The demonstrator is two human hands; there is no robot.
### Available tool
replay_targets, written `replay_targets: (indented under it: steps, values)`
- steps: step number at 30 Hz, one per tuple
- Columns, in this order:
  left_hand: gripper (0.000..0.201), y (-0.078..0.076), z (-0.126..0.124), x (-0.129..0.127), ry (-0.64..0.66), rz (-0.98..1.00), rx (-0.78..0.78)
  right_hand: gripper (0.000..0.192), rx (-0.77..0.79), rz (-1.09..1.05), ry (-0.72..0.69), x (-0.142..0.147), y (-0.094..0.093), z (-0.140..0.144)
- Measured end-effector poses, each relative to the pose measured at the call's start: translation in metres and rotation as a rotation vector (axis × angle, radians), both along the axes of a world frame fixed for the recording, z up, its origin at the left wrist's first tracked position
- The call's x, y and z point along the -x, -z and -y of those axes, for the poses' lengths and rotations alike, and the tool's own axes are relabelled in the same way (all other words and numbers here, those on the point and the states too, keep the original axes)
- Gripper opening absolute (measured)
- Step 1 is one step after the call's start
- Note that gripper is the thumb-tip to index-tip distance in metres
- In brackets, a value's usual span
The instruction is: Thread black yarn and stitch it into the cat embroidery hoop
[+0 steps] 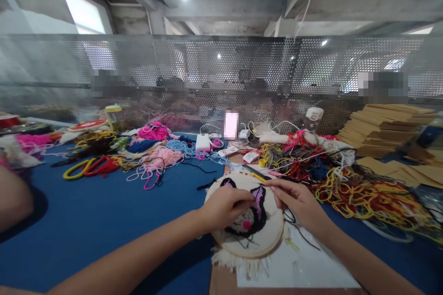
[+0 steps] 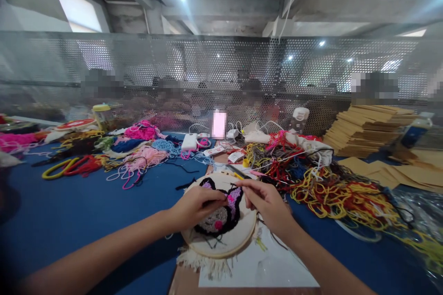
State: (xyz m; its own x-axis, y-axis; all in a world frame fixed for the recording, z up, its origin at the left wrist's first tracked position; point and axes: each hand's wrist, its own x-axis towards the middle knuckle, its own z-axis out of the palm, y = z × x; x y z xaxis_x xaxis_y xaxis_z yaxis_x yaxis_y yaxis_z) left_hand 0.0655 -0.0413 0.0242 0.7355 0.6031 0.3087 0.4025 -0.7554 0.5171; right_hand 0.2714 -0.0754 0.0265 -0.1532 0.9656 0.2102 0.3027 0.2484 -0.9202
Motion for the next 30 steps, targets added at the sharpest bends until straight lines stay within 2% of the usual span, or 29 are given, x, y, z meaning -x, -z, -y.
replay_targets:
  steps: [3,6,8,11,14,18,20,22,25,27,30]
  values:
    - [0.029,-0.002,0.004,0.003,-0.032,-0.059,-0.189,0.031,-0.13,0.178,0.062,0.001,0.001,0.002]
    - [0.029,-0.003,0.003,0.007,-0.081,-0.09,-0.3,0.027,-0.209,0.306,0.027,0.003,-0.002,0.007]
    - [0.03,-0.003,-0.001,0.009,-0.128,-0.088,-0.329,0.026,-0.172,0.3,-0.03,0.005,-0.004,0.009]
    - [0.028,0.0,-0.008,0.009,-0.173,-0.093,-0.343,0.029,-0.027,0.208,-0.1,0.003,-0.006,0.009]
    - [0.026,0.003,-0.008,0.007,-0.094,-0.16,-0.367,0.034,0.025,0.137,-0.098,-0.001,-0.007,0.005]
    - [0.027,0.002,0.0,0.007,0.049,-0.211,-0.426,0.033,-0.08,0.224,0.005,-0.002,-0.006,0.004]
    - [0.026,0.001,0.002,0.008,0.042,-0.161,-0.451,0.03,-0.16,0.304,0.031,0.0,-0.007,0.007]
    - [0.026,0.0,0.001,0.009,-0.029,-0.103,-0.46,0.029,-0.206,0.339,0.028,0.003,-0.008,0.01]
    - [0.026,0.0,-0.005,0.01,-0.172,-0.104,-0.429,0.028,-0.114,0.272,-0.015,0.003,-0.01,0.011]
    - [0.024,0.001,-0.008,0.01,-0.21,-0.174,-0.423,0.029,-0.006,0.182,-0.052,0.0,-0.01,0.009]
    - [0.021,0.001,-0.007,0.008,-0.106,-0.322,-0.518,0.033,0.053,0.098,-0.066,-0.004,-0.008,0.004]
